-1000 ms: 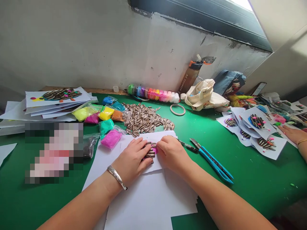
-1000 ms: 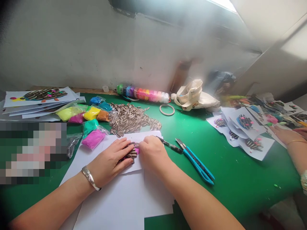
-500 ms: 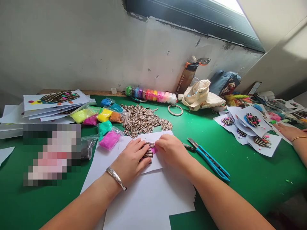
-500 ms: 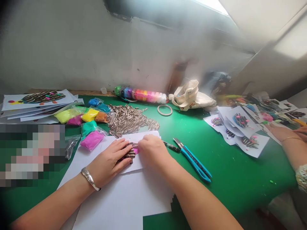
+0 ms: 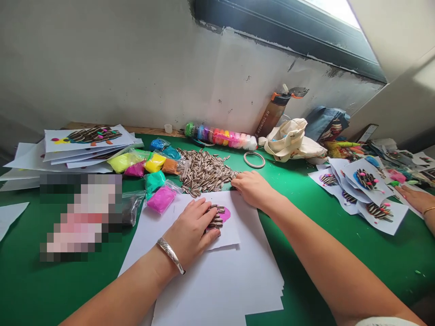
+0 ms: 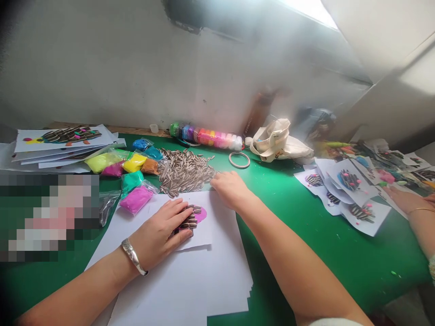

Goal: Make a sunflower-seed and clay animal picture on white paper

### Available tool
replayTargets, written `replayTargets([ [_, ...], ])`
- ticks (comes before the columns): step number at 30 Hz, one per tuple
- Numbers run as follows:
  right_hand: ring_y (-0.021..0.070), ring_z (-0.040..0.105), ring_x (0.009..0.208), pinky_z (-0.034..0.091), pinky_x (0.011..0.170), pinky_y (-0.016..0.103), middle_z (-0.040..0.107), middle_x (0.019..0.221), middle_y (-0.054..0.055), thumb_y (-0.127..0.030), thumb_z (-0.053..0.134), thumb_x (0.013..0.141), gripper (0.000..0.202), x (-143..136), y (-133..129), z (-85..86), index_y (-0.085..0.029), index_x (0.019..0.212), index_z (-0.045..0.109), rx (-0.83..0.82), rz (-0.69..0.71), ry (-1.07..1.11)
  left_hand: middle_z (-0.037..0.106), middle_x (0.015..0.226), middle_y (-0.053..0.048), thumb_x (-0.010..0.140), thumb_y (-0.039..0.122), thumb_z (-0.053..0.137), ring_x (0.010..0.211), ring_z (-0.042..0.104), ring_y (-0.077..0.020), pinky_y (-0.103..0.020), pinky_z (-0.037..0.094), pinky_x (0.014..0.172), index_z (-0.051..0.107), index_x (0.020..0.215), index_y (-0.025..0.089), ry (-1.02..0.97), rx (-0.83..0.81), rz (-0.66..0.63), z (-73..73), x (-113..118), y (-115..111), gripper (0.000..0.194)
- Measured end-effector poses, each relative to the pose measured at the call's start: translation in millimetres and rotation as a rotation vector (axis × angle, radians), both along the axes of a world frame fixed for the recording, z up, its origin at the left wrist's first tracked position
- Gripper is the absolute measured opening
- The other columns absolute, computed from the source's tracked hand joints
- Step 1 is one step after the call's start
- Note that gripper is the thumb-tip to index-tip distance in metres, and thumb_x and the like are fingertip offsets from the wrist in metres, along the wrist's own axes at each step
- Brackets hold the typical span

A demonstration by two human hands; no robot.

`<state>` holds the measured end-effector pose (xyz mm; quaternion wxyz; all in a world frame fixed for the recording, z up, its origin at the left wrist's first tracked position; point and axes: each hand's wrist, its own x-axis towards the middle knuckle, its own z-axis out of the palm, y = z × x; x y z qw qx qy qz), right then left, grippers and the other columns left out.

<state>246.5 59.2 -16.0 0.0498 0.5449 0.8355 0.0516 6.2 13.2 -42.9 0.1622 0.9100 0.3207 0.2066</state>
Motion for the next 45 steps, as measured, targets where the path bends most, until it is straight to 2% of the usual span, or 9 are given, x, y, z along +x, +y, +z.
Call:
replayTargets([
  [5,0.0192,0.056,0.076,0.025,0.063,0.031,0.067,0.085,0.007,-0.009,0.053,0.085,0.018,-6,11,4.4,-0.019,0.092,0.066,-0.038,0.034,-0.046,0.062,0.126,-0.015,0.09,0.027,0.058,0.123,0.052,-0.0347,-0.057,0.041,0.106,0.061,0.122,0.013,-0.004,0.007,-0.011,-0.7,-1,1,0.035],
  [9,0.0203,0.056,0.08,0.03,0.065,0.03,0.065,0.085,0.008,-0.007,0.053,0.083,0.017,-11,2,8.5,-0.018,0.083,0.066,0.007,-0.001,-0.017,0.063,0.123,-0.016,0.09,0.026,0.058,0.12,0.053,-0.0343,-0.057,0.043,0.105,0.063,0.117,0.011,-0.009,0.014,-0.023,1.7,1,1,0.032],
  [12,0.0182,0.055,0.081,0.035,0.069,0.028,0.064,0.085,0.008,-0.007,0.048,0.089,0.022,-16,-24,9.4,-0.018,0.082,0.065,0.102,-0.077,0.235,0.064,0.121,-0.016,0.088,0.026,0.06,0.118,0.055,-0.034,-0.055,0.045,0.104,0.064,0.117,0.01,-0.013,0.031,-0.018,3.7,2,1,0.033],
  [16,0.0132,0.054,0.076,0.039,0.067,0.023,0.062,0.082,0.001,-0.01,0.051,0.091,0.017,-23,-65,1.4,-0.02,0.087,0.063,0.018,-0.068,0.751,0.065,0.122,-0.016,0.087,0.026,0.062,0.119,0.055,-0.0337,-0.054,0.045,0.105,0.063,0.119,0.01,-0.017,0.049,-0.02,1.6,1,0,0.036],
  [19,0.0125,0.051,0.07,0.038,0.064,0.023,0.059,0.076,0.0,-0.008,0.05,0.089,0.018,-27,-81,-8.0,-0.02,0.084,0.062,-0.012,-0.057,0.884,0.062,0.126,-0.017,0.088,0.028,0.061,0.124,0.051,-0.0357,-0.055,0.045,0.105,0.061,0.123,0.01,-0.011,0.075,-0.003,-3.3,-1,0,0.039],
  [22,0.0126,0.052,0.071,0.039,0.064,0.023,0.059,0.076,0.001,-0.009,0.05,0.089,0.018,-30,-83,-14.7,-0.019,0.085,0.064,-0.011,-0.03,0.942,0.06,0.13,-0.017,0.09,0.029,0.059,0.13,0.046,-0.0384,-0.056,0.046,0.104,0.061,0.125,0.01,-0.024,0.115,0.008,-6.6,-4,-1,0.04],
  [27,0.0128,0.055,0.069,0.042,0.064,0.023,0.064,0.076,0.002,-0.009,0.054,0.086,0.017,-30,-79,-18.3,-0.018,0.087,0.068,-0.03,-0.021,0.984,0.063,0.126,-0.014,0.092,0.023,0.055,0.13,0.046,-0.0371,-0.059,0.043,0.106,0.064,0.119,0.013,-0.063,0.162,-0.006,-4.4,-3,-2,0.03],
  [34,0.0138,0.054,0.069,0.041,0.064,0.024,0.062,0.075,0.002,-0.006,0.054,0.085,0.018,-30,-81,-16.6,-0.018,0.082,0.068,-0.031,-0.07,0.886,0.064,0.125,-0.013,0.093,0.021,0.053,0.127,0.05,-0.035,-0.058,0.044,0.105,0.067,0.115,0.014,-0.054,0.141,-0.034,-1.1,0,-3,0.027],
  [45,0.0156,0.056,0.076,0.044,0.067,0.026,0.063,0.083,0.005,-0.003,0.047,0.086,0.026,-29,-78,-26.6,-0.018,0.093,0.068,0.023,0.028,0.782,0.064,0.128,-0.013,0.093,0.024,0.054,0.122,0.056,-0.0332,-0.058,0.045,0.106,0.066,0.119,0.015,0.009,0.113,-0.04,-5.6,-1,-2,0.03],
])
